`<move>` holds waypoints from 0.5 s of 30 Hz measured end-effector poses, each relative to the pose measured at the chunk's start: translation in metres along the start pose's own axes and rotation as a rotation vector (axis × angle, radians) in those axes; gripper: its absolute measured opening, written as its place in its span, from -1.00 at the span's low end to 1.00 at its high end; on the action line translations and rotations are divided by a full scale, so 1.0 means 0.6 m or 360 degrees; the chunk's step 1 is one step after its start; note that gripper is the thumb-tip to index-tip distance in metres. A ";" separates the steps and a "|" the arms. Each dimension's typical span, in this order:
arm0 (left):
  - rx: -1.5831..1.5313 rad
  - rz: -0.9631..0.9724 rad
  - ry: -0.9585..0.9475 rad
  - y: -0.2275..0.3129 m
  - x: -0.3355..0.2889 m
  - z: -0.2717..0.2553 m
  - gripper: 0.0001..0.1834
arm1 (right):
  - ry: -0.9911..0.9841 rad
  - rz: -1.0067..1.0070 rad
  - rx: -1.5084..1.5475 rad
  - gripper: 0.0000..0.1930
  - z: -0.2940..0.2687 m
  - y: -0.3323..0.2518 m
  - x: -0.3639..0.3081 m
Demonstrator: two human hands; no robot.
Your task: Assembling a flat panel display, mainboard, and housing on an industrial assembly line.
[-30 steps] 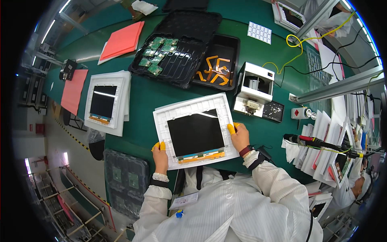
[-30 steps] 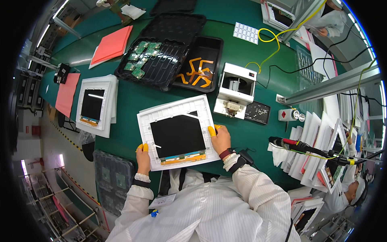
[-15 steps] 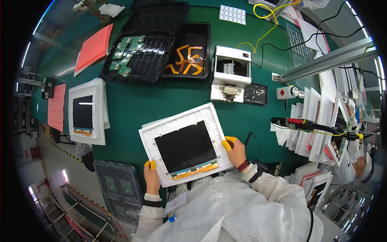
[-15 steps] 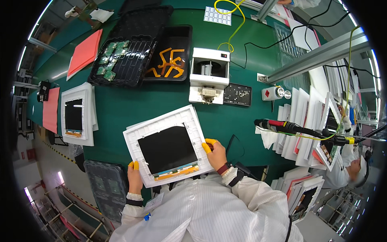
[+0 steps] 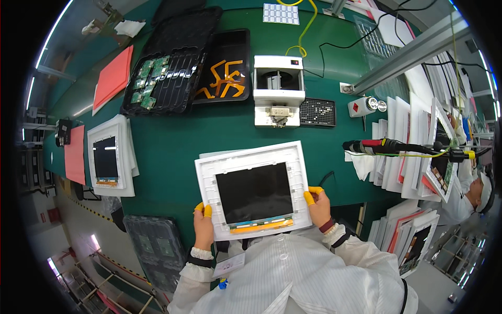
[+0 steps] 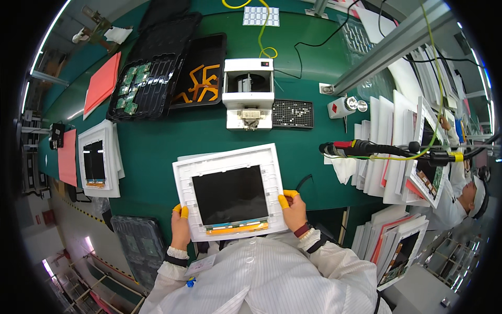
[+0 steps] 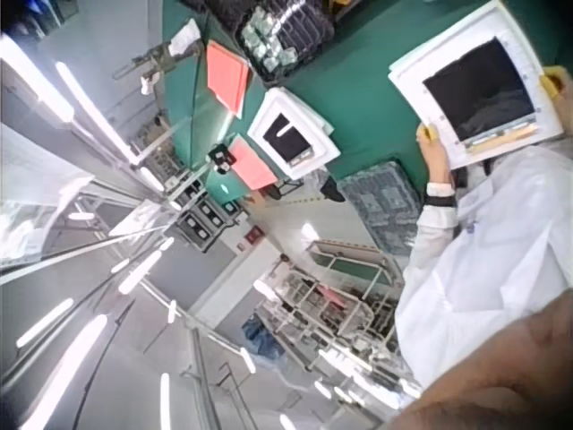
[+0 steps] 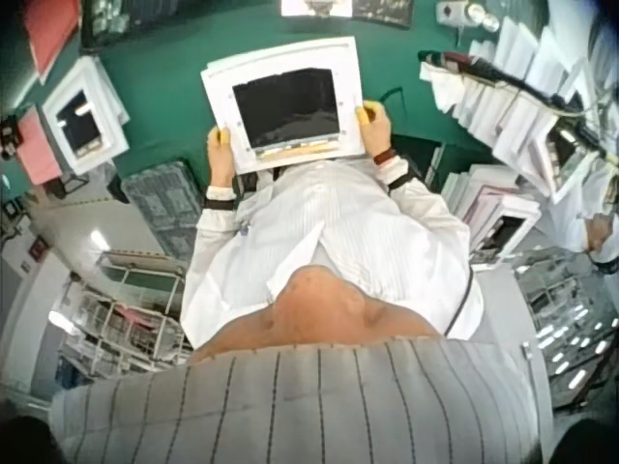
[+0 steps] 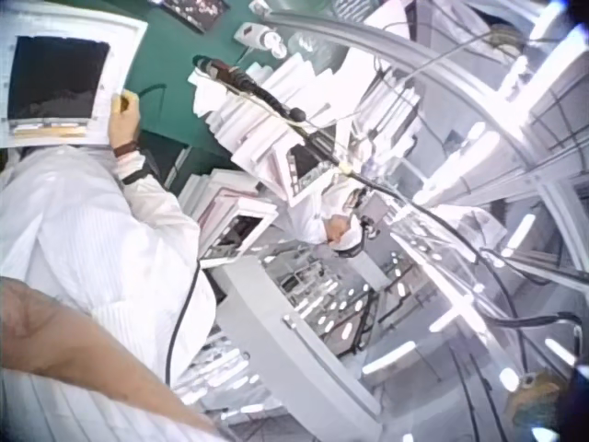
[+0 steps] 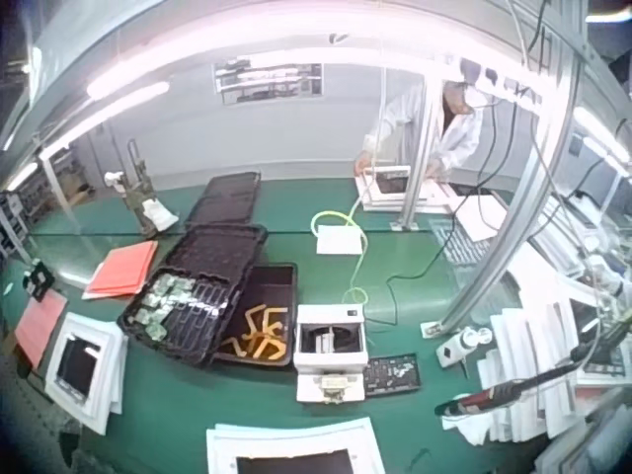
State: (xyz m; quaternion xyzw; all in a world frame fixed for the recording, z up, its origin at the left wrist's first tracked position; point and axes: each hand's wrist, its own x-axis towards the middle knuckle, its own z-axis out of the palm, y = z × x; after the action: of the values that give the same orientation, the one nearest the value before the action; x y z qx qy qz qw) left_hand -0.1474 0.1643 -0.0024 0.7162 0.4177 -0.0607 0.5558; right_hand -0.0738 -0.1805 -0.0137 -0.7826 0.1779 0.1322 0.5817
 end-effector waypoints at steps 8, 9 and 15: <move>0.0220 0.0268 -0.0128 0.038 0.062 0.100 -0.74 | 0.0283 -0.0088 0.0113 -0.82 -0.067 0.004 0.041; 0.0280 0.0295 -0.0130 0.034 0.065 0.098 -0.73 | 0.0269 -0.0085 0.0047 -0.82 -0.064 0.006 0.045; 0.0687 0.0469 -0.0119 0.045 0.074 0.101 -0.69 | 0.0275 -0.0203 -0.0217 -0.81 -0.071 0.016 0.057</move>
State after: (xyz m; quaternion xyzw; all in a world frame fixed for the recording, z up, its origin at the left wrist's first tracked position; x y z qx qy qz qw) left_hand -0.0779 0.1356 -0.0299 0.8686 0.2654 -0.0931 0.4079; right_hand -0.0473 -0.2281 -0.0236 -0.8385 0.1680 0.0387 0.5169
